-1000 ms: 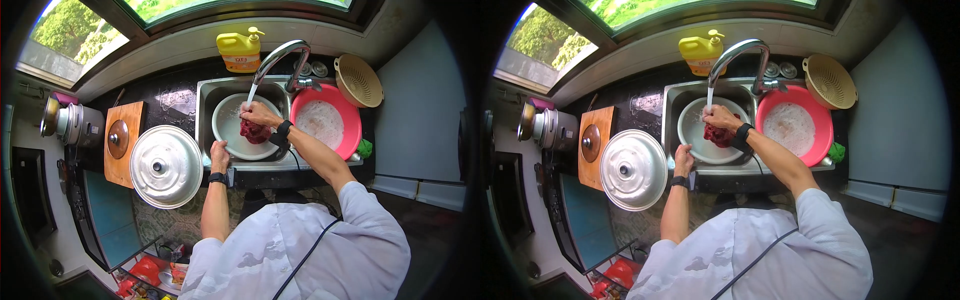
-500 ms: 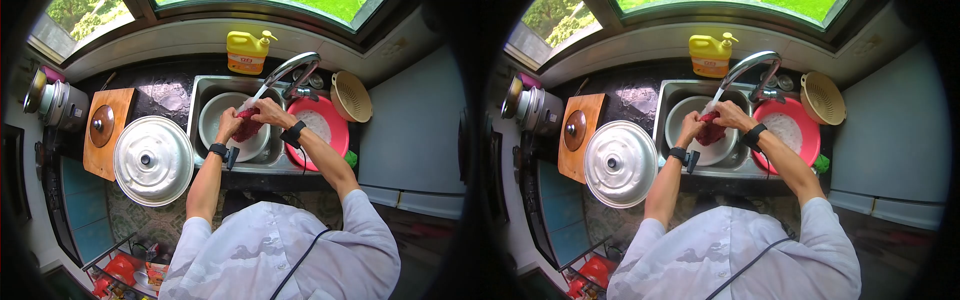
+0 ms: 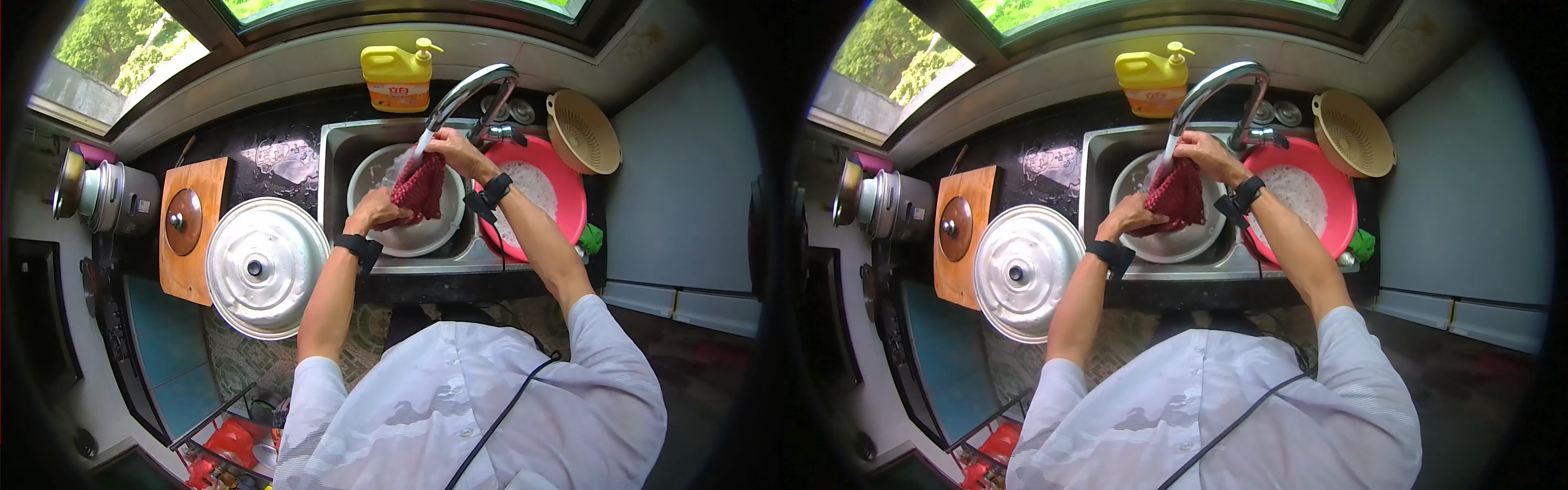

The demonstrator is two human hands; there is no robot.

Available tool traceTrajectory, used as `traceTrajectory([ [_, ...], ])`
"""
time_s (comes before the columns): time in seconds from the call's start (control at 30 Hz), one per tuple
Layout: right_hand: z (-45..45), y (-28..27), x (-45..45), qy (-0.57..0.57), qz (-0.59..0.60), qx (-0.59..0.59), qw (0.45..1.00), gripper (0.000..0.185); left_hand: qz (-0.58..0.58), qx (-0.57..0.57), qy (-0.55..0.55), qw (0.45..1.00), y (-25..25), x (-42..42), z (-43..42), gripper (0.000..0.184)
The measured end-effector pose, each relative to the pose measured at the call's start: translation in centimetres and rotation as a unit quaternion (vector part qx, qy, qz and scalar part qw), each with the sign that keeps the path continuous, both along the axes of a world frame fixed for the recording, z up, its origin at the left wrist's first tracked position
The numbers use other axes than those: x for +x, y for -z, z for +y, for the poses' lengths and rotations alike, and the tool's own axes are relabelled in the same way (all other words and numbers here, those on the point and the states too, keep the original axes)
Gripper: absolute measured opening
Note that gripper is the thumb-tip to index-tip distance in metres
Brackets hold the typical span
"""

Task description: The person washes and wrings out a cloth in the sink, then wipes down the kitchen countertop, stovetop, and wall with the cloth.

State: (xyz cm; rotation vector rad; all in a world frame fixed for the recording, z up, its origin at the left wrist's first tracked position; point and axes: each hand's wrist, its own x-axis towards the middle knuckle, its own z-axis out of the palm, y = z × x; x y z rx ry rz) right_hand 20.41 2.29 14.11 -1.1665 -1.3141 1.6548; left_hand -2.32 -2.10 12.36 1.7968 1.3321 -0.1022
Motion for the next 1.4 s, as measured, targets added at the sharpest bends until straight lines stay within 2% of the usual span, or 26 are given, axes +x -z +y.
traceTrajectory([
  [0.03, -1.5, -3.1, -0.9, 0.003, -0.028, 0.072, 0.997, 0.023, -0.004, 0.033, -0.016, 0.999, 1.7, 0.0, 0.1, 0.053],
  [0.07, -0.9, -1.9, -0.4, 0.007, -0.028, 0.073, 0.997, 0.023, -0.010, 0.066, -0.032, 0.997, 3.4, 0.1, 0.3, 0.047],
  [0.13, 0.2, 0.8, 0.6, 0.024, -0.164, 0.123, 0.979, 0.027, -0.247, -0.022, -0.181, 0.952, 1.8, -0.1, 0.0, 0.039],
  [0.17, -0.2, 1.3, 1.4, 0.014, -0.222, 0.087, 0.971, 0.028, -0.367, -0.036, -0.196, 0.908, 0.3, 0.3, -0.5, 0.035],
  [0.2, -0.6, 2.7, 1.6, 0.017, -0.220, 0.090, 0.971, 0.028, -0.366, -0.034, -0.194, 0.910, -0.2, 0.6, -0.6, 0.035],
  [0.27, -1.1, 6.5, 1.5, 0.002, -0.241, -0.028, 0.970, 0.036, -0.375, -0.022, -0.204, 0.904, -0.8, 1.0, -0.7, 0.032],
  [0.33, -3.5, 5.3, -0.6, 0.080, -0.175, -0.221, 0.956, 0.052, -0.382, 0.018, -0.179, 0.906, -2.1, 1.9, -1.5, 0.026],
  [0.4, -4.7, 7.2, -1.7, 0.063, -0.075, -0.316, 0.944, 0.072, -0.473, -0.031, -0.206, 0.856, -4.4, 2.5, -3.3, 0.027],
  [0.43, -5.5, 8.0, -2.1, 0.014, -0.015, -0.245, 0.969, 0.071, -0.502, -0.046, -0.196, 0.841, -6.0, 2.5, -4.1, 0.030],
  [0.47, -5.5, 10.5, -2.5, -0.022, 0.064, -0.247, 0.967, 0.067, -0.508, -0.063, -0.193, 0.837, -5.4, 1.9, -4.5, 0.029],
  [0.53, -4.3, 16.4, -3.9, -0.084, 0.230, -0.333, 0.911, 0.058, -0.537, -0.061, -0.205, 0.816, -5.4, 1.1, -5.4, 0.026],
  [0.6, -5.4, 11.9, -5.7, 0.014, 0.297, -0.320, 0.900, 0.042, -0.566, -0.089, -0.261, 0.777, -4.9, 0.3, -5.9, 0.024],
  [0.67, -4.7, 19.3, -6.6, 0.038, 0.314, -0.376, 0.871, 0.031, -0.608, -0.122, -0.337, 0.709, -2.8, -0.7, -5.9, 0.022],
  [0.7, -5.4, 17.5, -6.7, 0.052, 0.327, -0.357, 0.874, 0.027, -0.624, -0.126, -0.355, 0.685, -0.8, -1.5, -5.4, 0.021],
  [0.8, -8.0, 9.8, -6.0, 0.047, 0.310, -0.259, 0.914, 0.027, -0.567, -0.073, -0.422, 0.704, -0.4, -1.7, -4.7, 0.027],
  [0.87, -8.7, 5.4, -6.2, 0.009, 0.232, -0.248, 0.940, 0.031, -0.564, -0.081, -0.449, 0.688, 1.3, -2.0, -3.9, 0.033],
  [0.93, -8.9, 3.9, -7.2, -0.026, 0.144, -0.120, 0.982, 0.036, -0.566, -0.106, -0.444, 0.687, 2.6, -2.0, -3.3, 0.045],
  [1.03, -8.2, -1.1, -8.0, -0.072, -0.085, 0.009, 0.994, 0.044, -0.598, -0.136, -0.441, 0.656, 3.2, -2.0, -3.1, 0.036],
  [1.1, -6.9, -1.0, -9.2, -0.072, -0.056, 0.066, 0.994, 0.045, -0.693, -0.157, -0.374, 0.597, 1.9, -1.8, -3.6, 0.040],
  [1.13, -6.1, -0.4, -9.6, -0.073, -0.026, 0.117, 0.990, 0.047, -0.694, -0.153, -0.370, 0.598, 1.0, -1.7, -3.9, 0.040],
  [1.17, -5.2, 0.4, -9.8, -0.078, -0.135, 0.153, 0.976, 0.048, -0.725, -0.203, -0.355, 0.554, 0.0, -1.6, -4.2, 0.043],
  [1.2, -4.5, 0.8, -10.2, -0.077, -0.135, 0.159, 0.975, 0.048, -0.751, -0.252, -0.338, 0.509, -0.9, -1.5, -4.4, 0.047],
  [1.23, -3.9, 1.3, -10.6, -0.045, -0.179, 0.245, 0.952, 0.047, -0.760, -0.255, -0.326, 0.501, -1.7, -1.5, -4.7, 0.054],
  [1.27, -3.4, 1.8, -10.8, -0.012, -0.221, 0.327, 0.919, 0.046, -0.762, -0.253, -0.323, 0.502, -1.9, -1.3, -4.8, 0.054],
  [1.33, -3.4, 0.9, -11.0, -0.005, -0.236, 0.331, 0.914, 0.045, -0.721, -0.211, -0.325, 0.575, -2.0, -1.1, -5.0, 0.058],
  [1.4, -3.0, 1.7, -11.8, 0.000, -0.224, 0.187, 0.956, 0.048, -0.714, -0.209, -0.313, 0.591, -1.4, -1.7, -4.3, 0.060],
])
